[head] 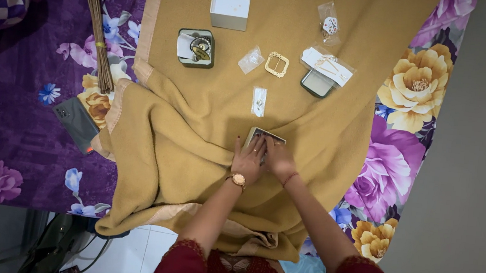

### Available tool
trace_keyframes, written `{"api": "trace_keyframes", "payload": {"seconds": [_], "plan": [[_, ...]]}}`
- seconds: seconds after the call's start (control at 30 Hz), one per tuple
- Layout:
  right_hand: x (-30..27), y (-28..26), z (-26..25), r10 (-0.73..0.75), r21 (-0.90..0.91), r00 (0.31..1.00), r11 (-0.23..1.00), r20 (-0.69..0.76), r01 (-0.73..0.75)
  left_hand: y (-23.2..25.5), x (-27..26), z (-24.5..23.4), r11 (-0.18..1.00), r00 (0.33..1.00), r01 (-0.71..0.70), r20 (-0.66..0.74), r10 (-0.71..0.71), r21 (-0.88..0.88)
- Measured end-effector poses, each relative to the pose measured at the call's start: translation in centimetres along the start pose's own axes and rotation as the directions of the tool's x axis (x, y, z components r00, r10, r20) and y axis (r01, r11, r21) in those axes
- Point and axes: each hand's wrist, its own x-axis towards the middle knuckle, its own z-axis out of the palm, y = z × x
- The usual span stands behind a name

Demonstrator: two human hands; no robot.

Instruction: The person is organizing various pieces of jewelry by placing them into individual small plastic bags and then into small storage boxes on a bed.

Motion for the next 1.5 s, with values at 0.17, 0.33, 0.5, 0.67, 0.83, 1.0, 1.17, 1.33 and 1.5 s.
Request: {"api": "trace_keyframes", "payload": {"seconds": [0.17,0.33,0.5,0.67,0.83,1.0,1.17,1.33,1.5], "plan": [[1.3,-0.7,-5.4,0.127,0.128,0.976,0.986,-0.175,-0.106,-0.6,-0.9,-2.2,0.989,0.981,-0.105,-0.175,0.086,-0.108],[7.5,-1.5,-6.8,0.268,0.556,0.927,0.827,-0.263,-0.081,-1.4,-1.6,-0.6,0.972,0.890,-0.202,-0.435,0.132,-0.119],[8.2,-6.8,-10.6,0.150,0.113,0.986,0.983,-0.075,-0.141,-1.9,-3.1,-1.1,0.915,0.897,-0.148,-0.441,-0.035,-0.374],[12.2,-2.3,-2.9,0.006,0.243,0.980,0.969,-0.201,0.044,-3.7,-4.5,-2.2,0.832,0.946,-0.075,-0.303,-0.115,-0.549],[10.4,-1.4,-3.6,0.112,0.728,0.971,0.681,-0.211,0.080,-4.4,-4.4,-2.0,0.820,0.969,-0.067,-0.233,-0.082,-0.568],[4.1,-1.0,-8.1,0.115,0.922,0.940,0.264,-0.321,0.283,-4.5,-4.3,-1.5,0.725,0.989,0.048,-0.070,-0.132,-0.687],[-2.6,0.0,-7.9,0.022,0.910,0.977,0.371,-0.210,0.187,-4.4,-4.2,0.3,0.719,0.984,0.068,-0.074,-0.164,-0.692],[-4.2,1.4,-1.5,0.012,0.640,0.995,0.766,-0.095,0.053,-3.4,-4.5,-2.5,0.769,0.979,0.042,-0.126,-0.159,-0.638],[-3.5,0.5,2.2,0.006,0.551,0.954,0.818,-0.299,0.167,-2.5,-4.1,-4.4,0.855,0.991,-0.011,-0.120,-0.061,-0.519]]}}
